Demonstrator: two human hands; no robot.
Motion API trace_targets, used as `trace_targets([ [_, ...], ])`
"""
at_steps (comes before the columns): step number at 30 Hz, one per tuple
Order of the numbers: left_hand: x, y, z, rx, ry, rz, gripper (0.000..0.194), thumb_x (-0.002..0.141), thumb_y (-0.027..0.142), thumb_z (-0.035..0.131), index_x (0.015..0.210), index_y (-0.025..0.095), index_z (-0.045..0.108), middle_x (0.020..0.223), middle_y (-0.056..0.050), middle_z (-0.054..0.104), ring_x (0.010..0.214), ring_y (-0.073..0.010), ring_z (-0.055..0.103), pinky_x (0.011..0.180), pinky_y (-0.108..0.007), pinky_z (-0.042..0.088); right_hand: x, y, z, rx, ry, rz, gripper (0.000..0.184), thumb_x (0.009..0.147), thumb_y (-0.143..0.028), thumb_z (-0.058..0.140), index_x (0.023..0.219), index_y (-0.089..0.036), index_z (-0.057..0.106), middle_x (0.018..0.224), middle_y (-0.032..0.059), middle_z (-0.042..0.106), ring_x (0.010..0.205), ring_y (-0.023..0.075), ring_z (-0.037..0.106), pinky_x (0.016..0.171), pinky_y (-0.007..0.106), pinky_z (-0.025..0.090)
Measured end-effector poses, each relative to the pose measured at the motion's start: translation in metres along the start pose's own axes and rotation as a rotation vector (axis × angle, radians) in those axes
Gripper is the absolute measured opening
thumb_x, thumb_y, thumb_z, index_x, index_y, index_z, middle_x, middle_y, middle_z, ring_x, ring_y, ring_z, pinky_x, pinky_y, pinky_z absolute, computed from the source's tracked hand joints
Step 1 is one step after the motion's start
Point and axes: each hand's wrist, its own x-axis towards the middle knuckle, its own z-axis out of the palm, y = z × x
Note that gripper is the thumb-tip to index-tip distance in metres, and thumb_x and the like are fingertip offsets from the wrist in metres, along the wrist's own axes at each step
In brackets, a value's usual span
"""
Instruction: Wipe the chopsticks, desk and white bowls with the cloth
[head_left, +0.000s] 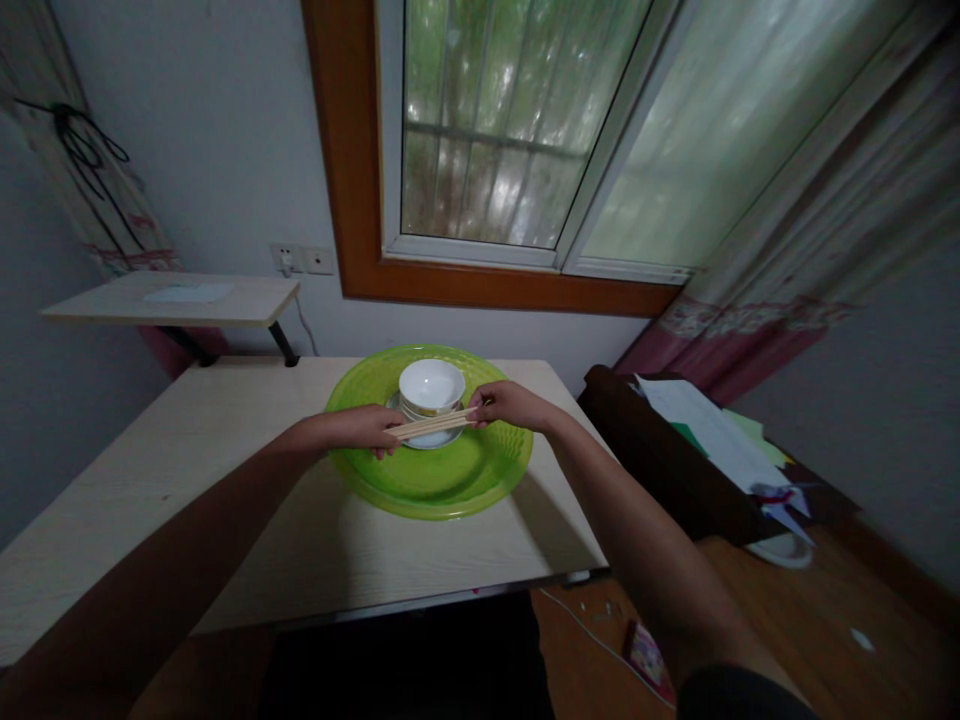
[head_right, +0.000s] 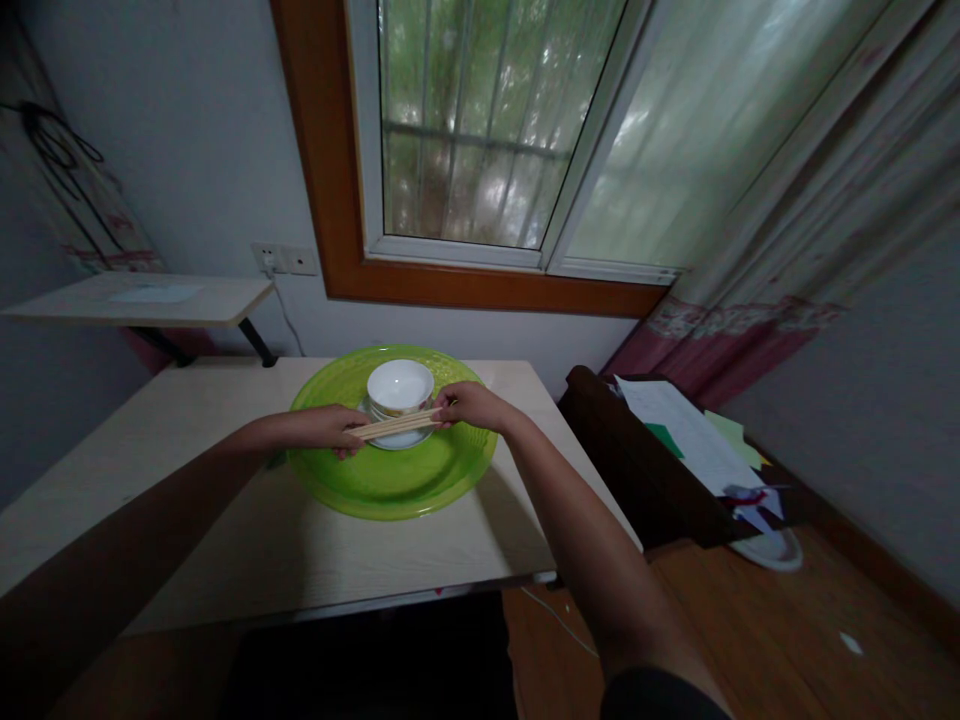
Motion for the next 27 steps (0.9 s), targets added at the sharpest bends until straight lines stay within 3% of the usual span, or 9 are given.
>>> trace_targets([
  [5,-0.005,0.005,0.005,0.271,-0.108,-0.075,0.01,0.074,0.017,0.064,0.081,0.021,0.069,0.077,-0.002,0.075,0.077,-0.0203,0.071,0.076,-0.028,0.053,0.001,0.003,0.001,-0.438,-0.128,0.163,0.004,0.083,-0.022,0.083,0.086,-0.019,0.084,0.086,0.0044,0.084,0.089,0.0232,0.079,0.084,0.029,0.057],
  [8,0.0,0.012,0.01,0.359,-0.162,-0.099,0.013,0.07,0.014,0.063,0.078,0.02,0.071,0.074,-0.002,0.075,0.076,-0.0211,0.071,0.074,-0.029,0.053,0.009,0.0,0.01,-0.604,-0.272,0.267,0.012,0.079,-0.016,0.084,0.09,-0.018,0.088,0.089,0.0041,0.086,0.088,0.0225,0.081,0.08,0.025,0.056],
  [12,0.01,0.016,0.018,0.427,-0.167,-0.166,0.012,0.065,0.014,0.067,0.074,0.019,0.074,0.073,-0.004,0.076,0.074,-0.0233,0.071,0.075,-0.031,0.055,0.021,-0.002,0.025,-0.741,-0.371,0.327,0.027,0.073,-0.022,0.094,0.1,-0.019,0.092,0.094,0.0048,0.088,0.089,0.0245,0.082,0.077,0.025,0.057],
  [16,0.018,0.012,0.023,0.584,-0.102,-0.154,0.008,0.066,0.015,0.072,0.072,0.018,0.076,0.076,-0.005,0.077,0.074,-0.023,0.068,0.074,-0.031,0.054,0.029,-0.001,0.038,-0.921,-0.364,0.301,0.026,0.077,-0.021,0.093,0.103,-0.021,0.094,0.103,0.0081,0.089,0.097,0.0285,0.084,0.084,0.029,0.06],
  [20,0.021,0.005,0.025,0.606,-0.072,-0.142,0.016,0.069,0.016,0.076,0.083,0.017,0.082,0.086,-0.006,0.081,0.079,-0.0227,0.069,0.075,-0.031,0.054,0.029,-0.004,0.047,-0.973,-0.341,0.285,0.029,0.083,-0.023,0.093,0.112,-0.027,0.094,0.117,0.0075,0.089,0.109,0.0301,0.084,0.091,0.029,0.06],
  [24,0.02,0.003,0.025,0.62,-0.081,-0.163,0.019,0.073,0.019,0.08,0.091,0.017,0.085,0.096,-0.009,0.084,0.086,-0.0245,0.072,0.081,-0.031,0.056,0.025,-0.003,0.049,-1.043,-0.228,0.294,0.045,0.085,-0.03,0.096,0.129,-0.024,0.09,0.131,0.0159,0.085,0.118,0.0372,0.082,0.092,0.035,0.061],
  [27,0.018,0.005,0.026,0.669,-0.07,-0.195,0.023,0.075,0.021,0.085,0.097,0.017,0.086,0.104,-0.011,0.084,0.092,-0.0262,0.074,0.084,-0.032,0.056,0.025,0.004,0.051,-1.057,-0.225,0.275,0.054,0.081,-0.033,0.1,0.133,-0.027,0.088,0.132,0.0154,0.085,0.119,0.0374,0.082,0.093,0.036,0.062],
])
